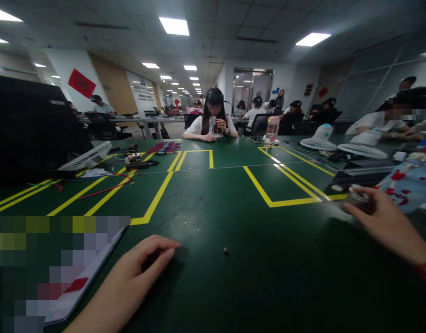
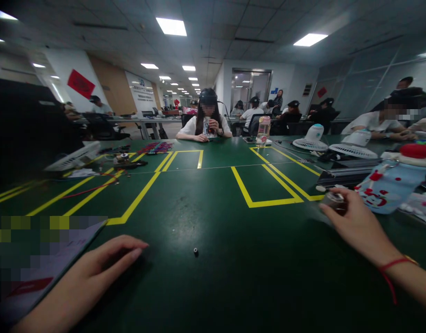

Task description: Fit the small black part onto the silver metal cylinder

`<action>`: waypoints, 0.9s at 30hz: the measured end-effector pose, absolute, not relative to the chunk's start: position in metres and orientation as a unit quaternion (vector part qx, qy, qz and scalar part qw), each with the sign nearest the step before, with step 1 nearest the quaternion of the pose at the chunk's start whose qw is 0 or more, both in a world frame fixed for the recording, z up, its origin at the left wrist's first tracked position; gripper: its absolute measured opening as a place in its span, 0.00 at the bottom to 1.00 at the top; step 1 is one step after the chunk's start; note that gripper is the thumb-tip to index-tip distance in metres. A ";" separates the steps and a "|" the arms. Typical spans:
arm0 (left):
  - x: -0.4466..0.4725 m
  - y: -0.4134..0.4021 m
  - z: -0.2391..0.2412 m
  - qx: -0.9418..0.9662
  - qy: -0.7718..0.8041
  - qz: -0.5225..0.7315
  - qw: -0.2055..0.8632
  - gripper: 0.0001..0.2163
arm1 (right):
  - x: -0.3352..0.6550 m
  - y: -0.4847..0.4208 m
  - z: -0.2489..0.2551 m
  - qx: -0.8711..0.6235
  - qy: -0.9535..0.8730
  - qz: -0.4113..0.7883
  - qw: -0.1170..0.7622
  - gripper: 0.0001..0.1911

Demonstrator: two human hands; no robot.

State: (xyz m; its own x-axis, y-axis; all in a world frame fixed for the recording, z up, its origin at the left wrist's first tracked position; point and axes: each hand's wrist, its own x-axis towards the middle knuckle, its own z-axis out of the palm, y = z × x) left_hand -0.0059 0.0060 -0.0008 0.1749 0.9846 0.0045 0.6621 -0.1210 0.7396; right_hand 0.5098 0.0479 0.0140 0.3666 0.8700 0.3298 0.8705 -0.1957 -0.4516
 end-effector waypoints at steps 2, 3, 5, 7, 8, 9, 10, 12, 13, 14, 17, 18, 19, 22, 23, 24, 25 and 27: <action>-0.006 0.004 -0.003 0.706 0.578 0.271 0.308 0.10 | 0.544 0.051 0.005 -0.796 -0.544 -0.036 0.262 0.35; -0.005 0.003 -0.004 0.709 0.573 0.274 0.307 0.09 | 0.557 0.052 -0.001 -0.799 -0.544 -0.046 0.250 0.35; -0.001 0.003 -0.004 0.711 0.571 0.278 0.302 0.09 | 0.572 0.056 -0.011 -0.799 -0.551 -0.077 0.227 0.37; 0.002 0.004 -0.002 0.709 0.574 0.278 0.300 0.09 | 0.568 0.057 -0.016 -0.784 -0.560 -0.158 0.213 0.40; 0.003 0.004 -0.001 0.708 0.576 0.278 0.300 0.09 | 0.558 0.057 -0.015 -0.765 -0.574 -0.209 0.205 0.41; 0.003 0.005 -0.001 0.707 0.576 0.276 0.302 0.09 | 0.542 0.055 -0.013 -0.735 -0.596 -0.257 0.197 0.41; 0.003 0.005 -0.001 0.708 0.575 0.275 0.304 0.09 | 0.520 0.052 -0.010 -0.697 -0.629 -0.284 0.195 0.39; 0.003 0.005 -0.001 0.711 0.572 0.271 0.306 0.09 | 0.465 0.045 -0.003 -0.613 -0.725 -0.238 0.204 0.31; 0.002 0.005 -0.001 0.713 0.572 0.268 0.304 0.09 | 0.434 0.041 0.001 -0.570 -0.773 -0.175 0.216 0.27; 0.002 0.004 -0.002 0.717 0.570 0.266 0.299 0.09 | 0.403 0.038 0.003 -0.537 -0.812 -0.099 0.206 0.24; 0.001 0.004 -0.004 0.733 0.560 0.259 0.287 0.08 | 0.324 0.030 0.008 -0.473 -0.862 0.065 0.173 0.22; 0.001 0.004 -0.005 0.737 0.556 0.258 0.284 0.08 | 0.306 0.029 0.008 -0.461 -0.866 0.095 0.170 0.21; 0.001 0.004 -0.005 0.741 0.552 0.258 0.282 0.08 | 0.292 0.030 0.008 -0.453 -0.868 0.115 0.170 0.19; 0.001 0.004 -0.004 0.745 0.550 0.254 0.279 0.08 | 0.276 0.032 0.005 -0.445 -0.866 0.151 0.169 0.10; 0.002 0.004 -0.003 0.745 0.550 0.252 0.280 0.08 | 0.278 0.033 0.005 -0.447 -0.864 0.158 0.169 0.09; 0.002 0.005 -0.003 0.745 0.551 0.250 0.280 0.08 | 0.282 0.034 0.005 -0.452 -0.860 0.162 0.171 0.09; 0.002 0.005 -0.003 0.744 0.553 0.249 0.280 0.08 | 0.290 0.035 0.005 -0.458 -0.856 0.162 0.178 0.09; 0.004 0.005 -0.003 0.743 0.555 0.251 0.278 0.08 | 0.314 0.037 0.009 -0.479 -0.843 0.140 0.203 0.10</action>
State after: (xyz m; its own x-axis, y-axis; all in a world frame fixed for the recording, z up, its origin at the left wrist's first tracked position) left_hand 0.0035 0.0050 -0.0027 0.2584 0.9639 0.0643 0.6841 -0.2296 0.6923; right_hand 0.3137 0.0370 0.0093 -0.4591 0.8637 0.2077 0.7505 0.5022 -0.4295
